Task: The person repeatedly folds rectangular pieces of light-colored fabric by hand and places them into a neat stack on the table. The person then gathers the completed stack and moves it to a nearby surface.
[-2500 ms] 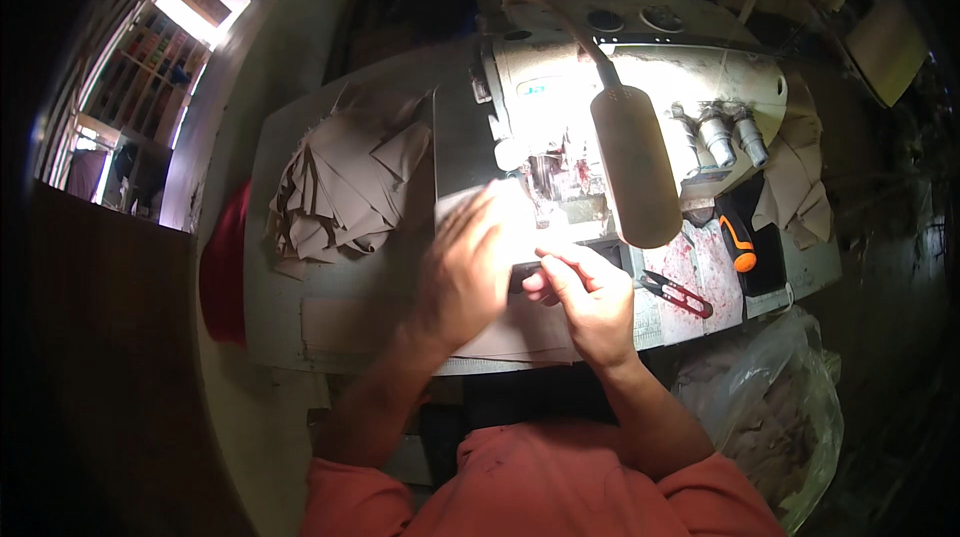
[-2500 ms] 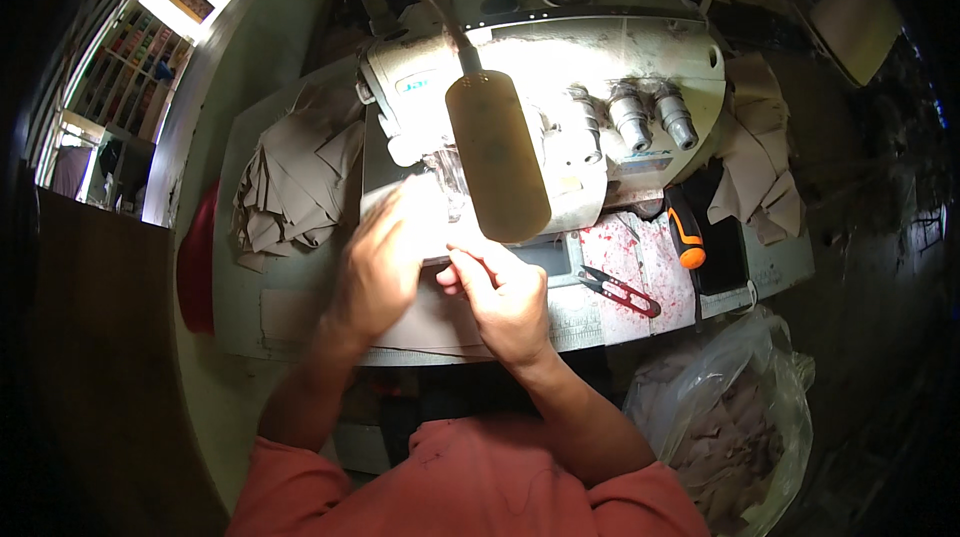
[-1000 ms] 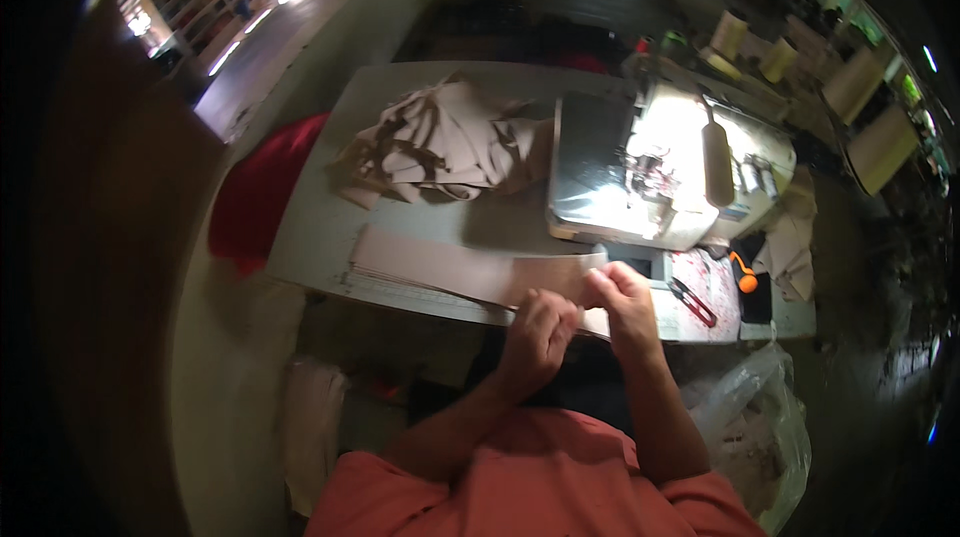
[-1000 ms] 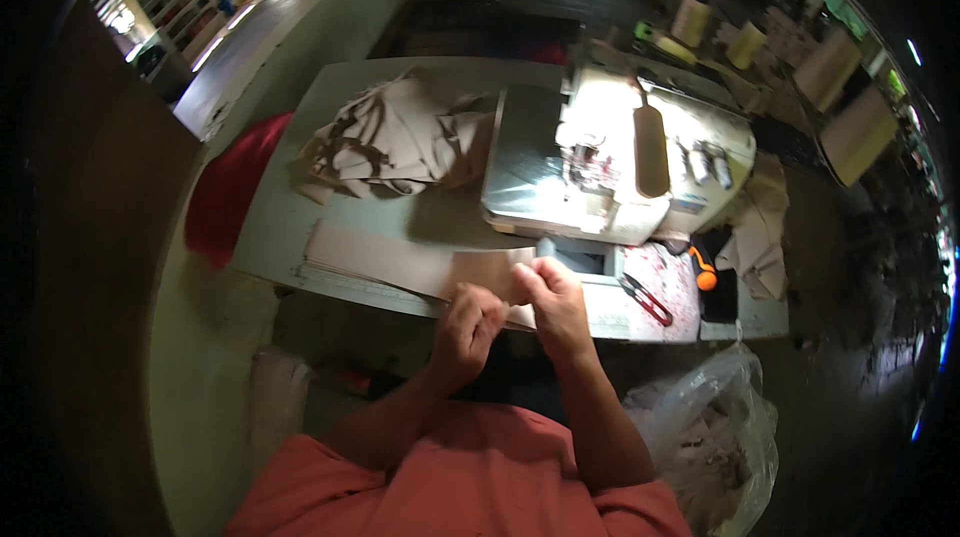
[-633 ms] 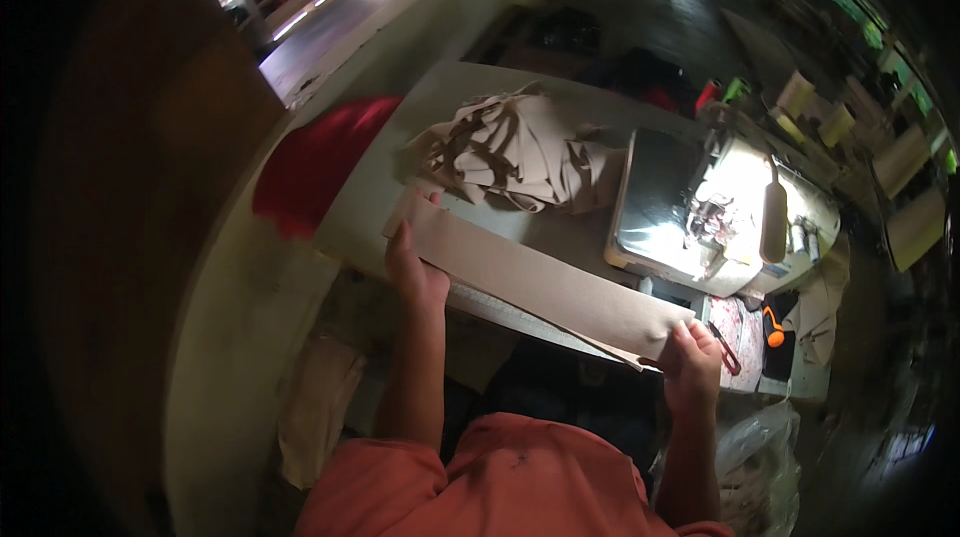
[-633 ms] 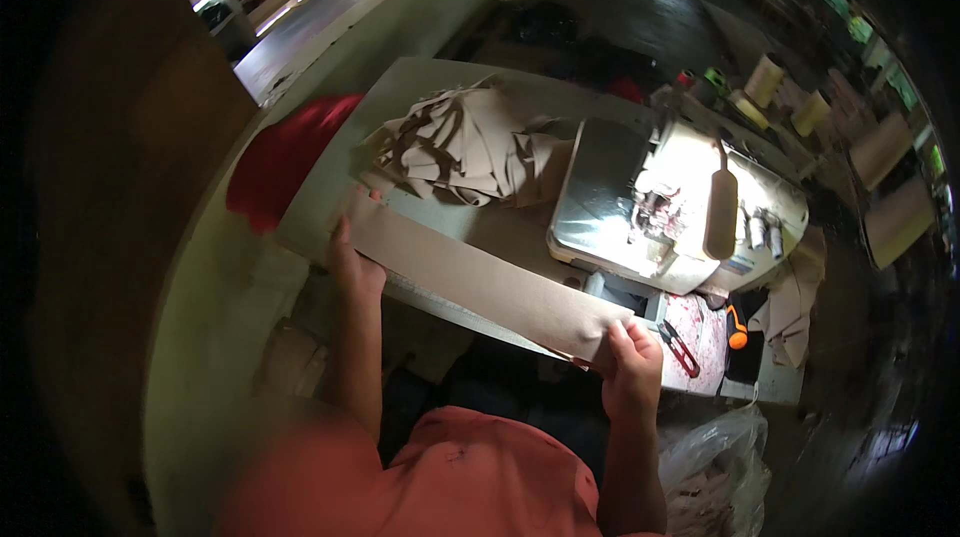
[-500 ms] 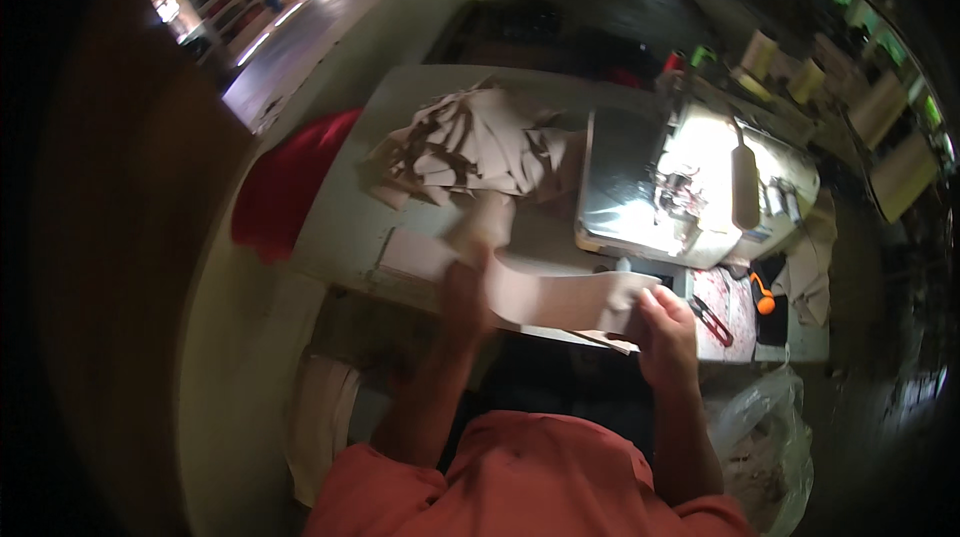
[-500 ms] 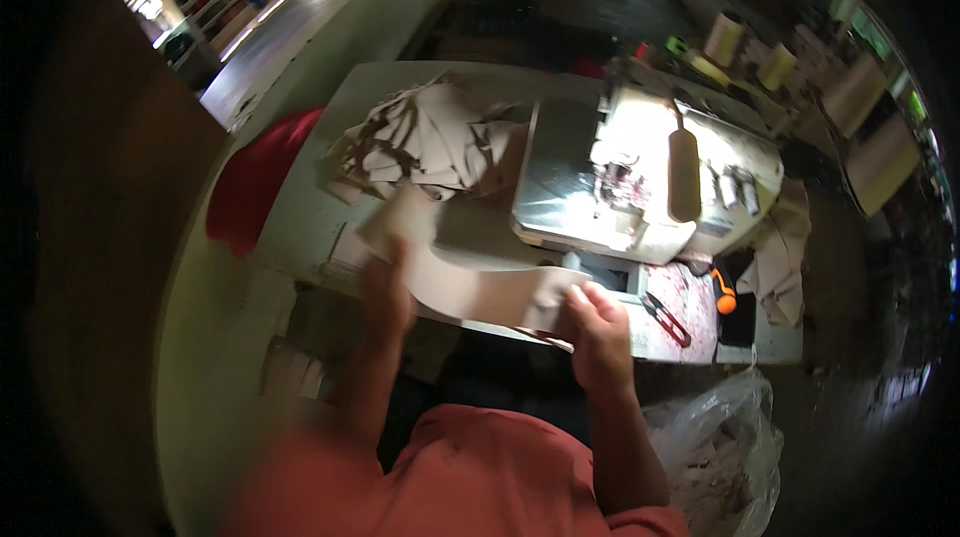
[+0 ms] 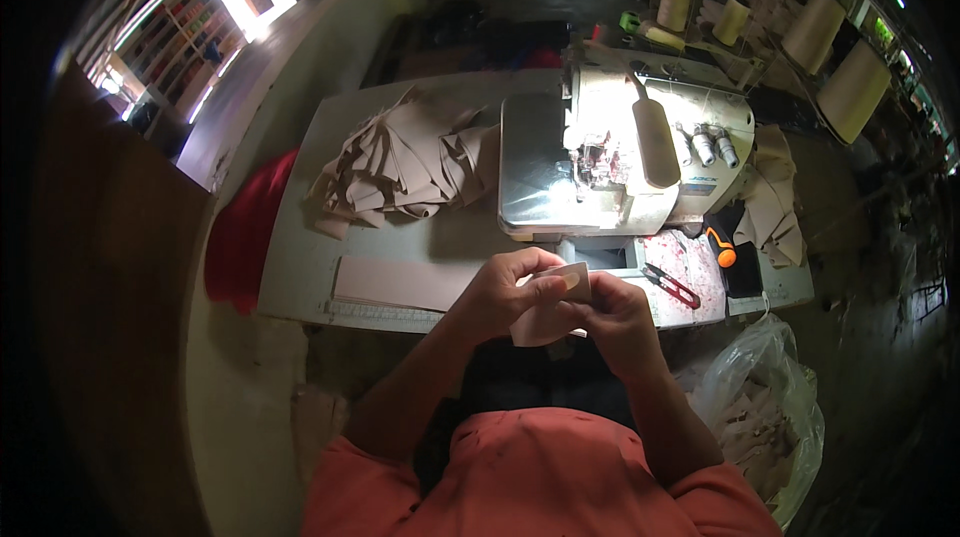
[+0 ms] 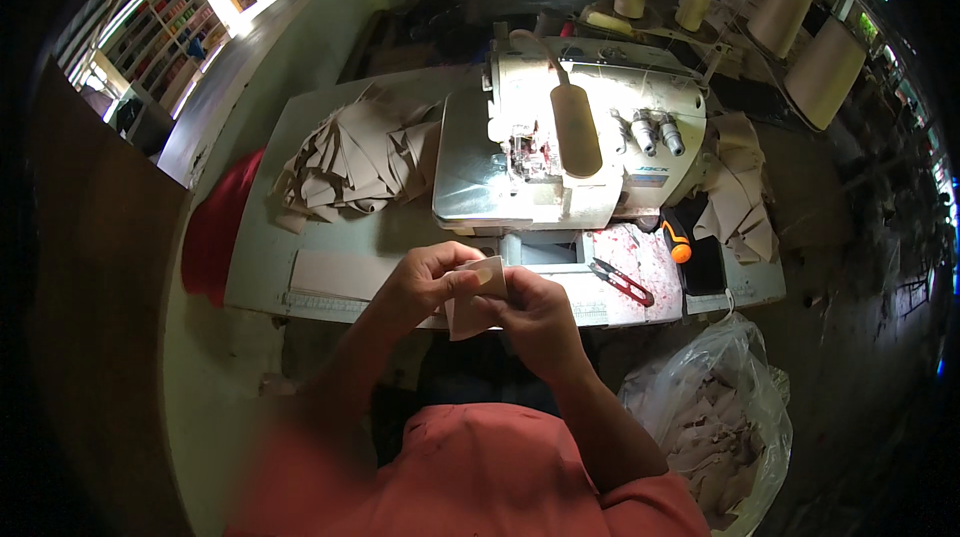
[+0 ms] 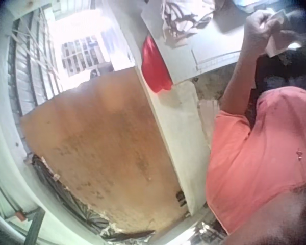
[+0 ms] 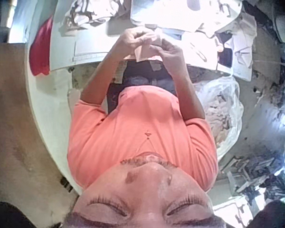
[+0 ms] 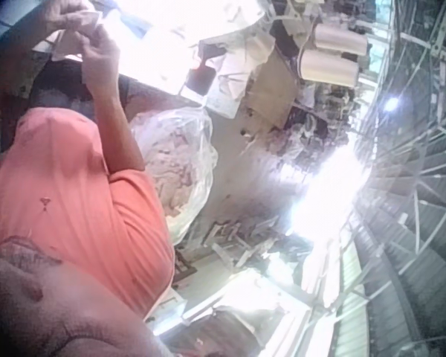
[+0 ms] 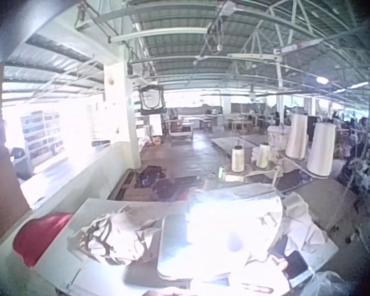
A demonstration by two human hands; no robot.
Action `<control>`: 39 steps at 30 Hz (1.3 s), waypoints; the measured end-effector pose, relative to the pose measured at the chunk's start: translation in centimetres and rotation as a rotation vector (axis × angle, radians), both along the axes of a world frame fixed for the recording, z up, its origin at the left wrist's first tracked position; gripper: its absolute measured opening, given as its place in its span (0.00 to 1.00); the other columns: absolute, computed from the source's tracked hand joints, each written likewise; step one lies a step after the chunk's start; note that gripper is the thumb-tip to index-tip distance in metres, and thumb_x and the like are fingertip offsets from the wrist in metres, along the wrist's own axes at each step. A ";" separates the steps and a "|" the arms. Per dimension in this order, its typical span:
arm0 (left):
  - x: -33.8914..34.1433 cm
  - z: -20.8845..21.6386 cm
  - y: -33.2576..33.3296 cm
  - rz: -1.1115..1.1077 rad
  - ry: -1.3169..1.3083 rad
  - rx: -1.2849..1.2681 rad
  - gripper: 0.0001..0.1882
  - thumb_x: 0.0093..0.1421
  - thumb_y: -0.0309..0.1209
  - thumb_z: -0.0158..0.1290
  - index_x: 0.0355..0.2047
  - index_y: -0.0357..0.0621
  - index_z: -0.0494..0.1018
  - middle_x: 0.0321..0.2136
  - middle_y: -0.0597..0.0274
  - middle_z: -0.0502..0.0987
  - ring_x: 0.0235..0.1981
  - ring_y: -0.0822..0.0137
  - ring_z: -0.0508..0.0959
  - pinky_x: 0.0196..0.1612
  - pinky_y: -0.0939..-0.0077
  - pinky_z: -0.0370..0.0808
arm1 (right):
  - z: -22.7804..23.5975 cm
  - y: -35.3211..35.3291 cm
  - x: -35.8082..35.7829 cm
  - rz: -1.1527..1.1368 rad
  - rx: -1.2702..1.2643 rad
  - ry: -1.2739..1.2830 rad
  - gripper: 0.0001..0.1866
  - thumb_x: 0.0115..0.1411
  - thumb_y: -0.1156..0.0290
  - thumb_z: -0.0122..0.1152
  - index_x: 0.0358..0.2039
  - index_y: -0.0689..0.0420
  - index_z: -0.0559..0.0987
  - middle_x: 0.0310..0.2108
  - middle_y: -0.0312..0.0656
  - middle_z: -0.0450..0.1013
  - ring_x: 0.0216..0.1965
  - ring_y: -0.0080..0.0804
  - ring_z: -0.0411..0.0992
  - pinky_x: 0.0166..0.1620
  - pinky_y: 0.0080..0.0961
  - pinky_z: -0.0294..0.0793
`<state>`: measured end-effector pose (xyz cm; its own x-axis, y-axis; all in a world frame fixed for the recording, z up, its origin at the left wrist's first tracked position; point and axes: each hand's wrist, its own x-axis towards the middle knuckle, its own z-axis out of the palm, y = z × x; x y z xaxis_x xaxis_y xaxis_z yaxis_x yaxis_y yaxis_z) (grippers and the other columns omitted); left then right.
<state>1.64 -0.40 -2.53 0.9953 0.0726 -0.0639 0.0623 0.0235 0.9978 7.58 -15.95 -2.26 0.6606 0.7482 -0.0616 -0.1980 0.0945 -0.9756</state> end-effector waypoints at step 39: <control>9.0 -1.0 4.4 0.138 -0.326 1.048 0.17 0.44 0.20 0.44 0.37 0.33 0.65 0.39 0.46 0.68 0.46 0.52 0.65 0.50 0.65 0.61 | -4.3 3.1 4.8 -0.287 0.069 0.060 0.09 0.54 0.78 0.48 0.36 0.67 0.72 0.25 0.43 0.73 0.26 0.22 0.70 0.31 0.16 0.70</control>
